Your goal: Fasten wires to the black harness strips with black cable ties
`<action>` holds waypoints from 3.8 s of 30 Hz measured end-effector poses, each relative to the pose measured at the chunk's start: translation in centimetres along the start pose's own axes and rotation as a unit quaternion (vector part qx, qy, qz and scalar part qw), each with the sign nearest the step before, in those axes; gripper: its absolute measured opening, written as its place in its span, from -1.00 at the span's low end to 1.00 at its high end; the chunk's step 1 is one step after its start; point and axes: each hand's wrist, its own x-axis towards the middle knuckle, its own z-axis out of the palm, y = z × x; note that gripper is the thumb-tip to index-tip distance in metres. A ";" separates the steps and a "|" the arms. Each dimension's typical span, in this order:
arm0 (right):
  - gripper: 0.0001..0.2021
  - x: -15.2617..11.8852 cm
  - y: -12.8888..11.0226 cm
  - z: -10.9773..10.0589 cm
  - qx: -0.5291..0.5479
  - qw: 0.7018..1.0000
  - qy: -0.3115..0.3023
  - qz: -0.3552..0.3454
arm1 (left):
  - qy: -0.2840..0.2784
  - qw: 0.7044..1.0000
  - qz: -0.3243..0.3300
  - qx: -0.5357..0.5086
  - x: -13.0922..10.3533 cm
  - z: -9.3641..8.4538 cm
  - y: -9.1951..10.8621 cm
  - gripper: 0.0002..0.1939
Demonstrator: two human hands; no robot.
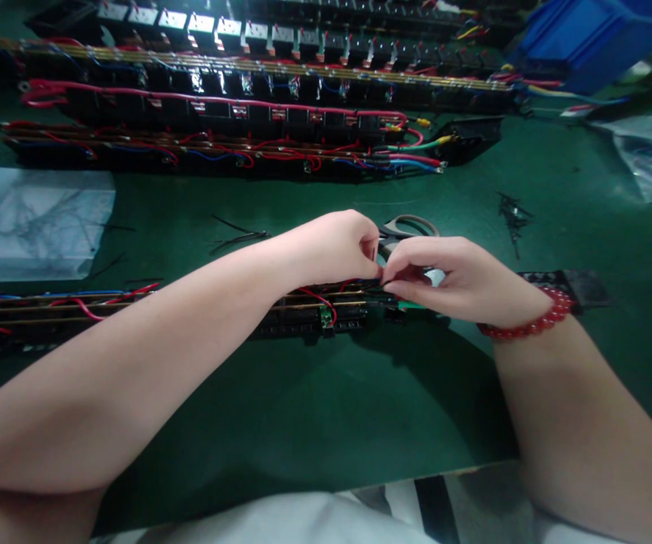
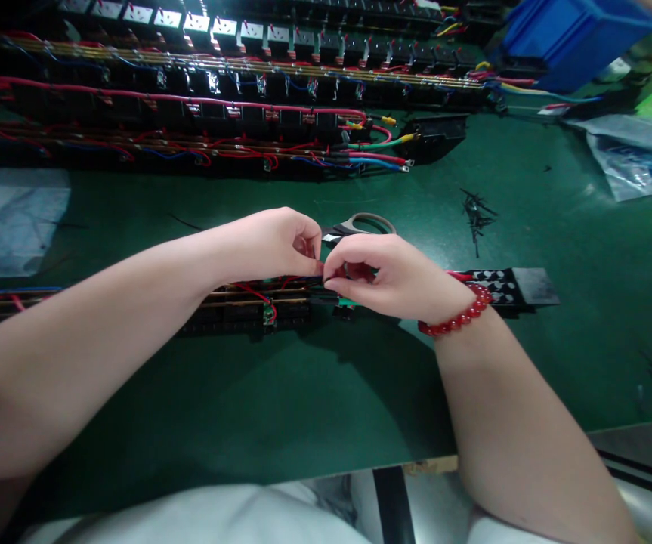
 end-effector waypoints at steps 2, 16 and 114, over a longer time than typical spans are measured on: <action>-0.90 0.0 0.1 0.1 0.008 1.000 0.001 -0.001 | 0.000 1.000 0.003 -0.011 0.0 0.1 -0.1 -0.91; -0.95 -0.1 0.5 0.6 0.032 0.999 0.032 0.004 | -0.026 0.999 -0.034 -0.012 -0.2 0.0 0.6 -0.88; -0.85 -0.2 0.2 0.0 0.047 0.996 0.020 0.069 | -0.008 0.999 -0.022 -0.045 -0.3 0.0 0.0 -0.75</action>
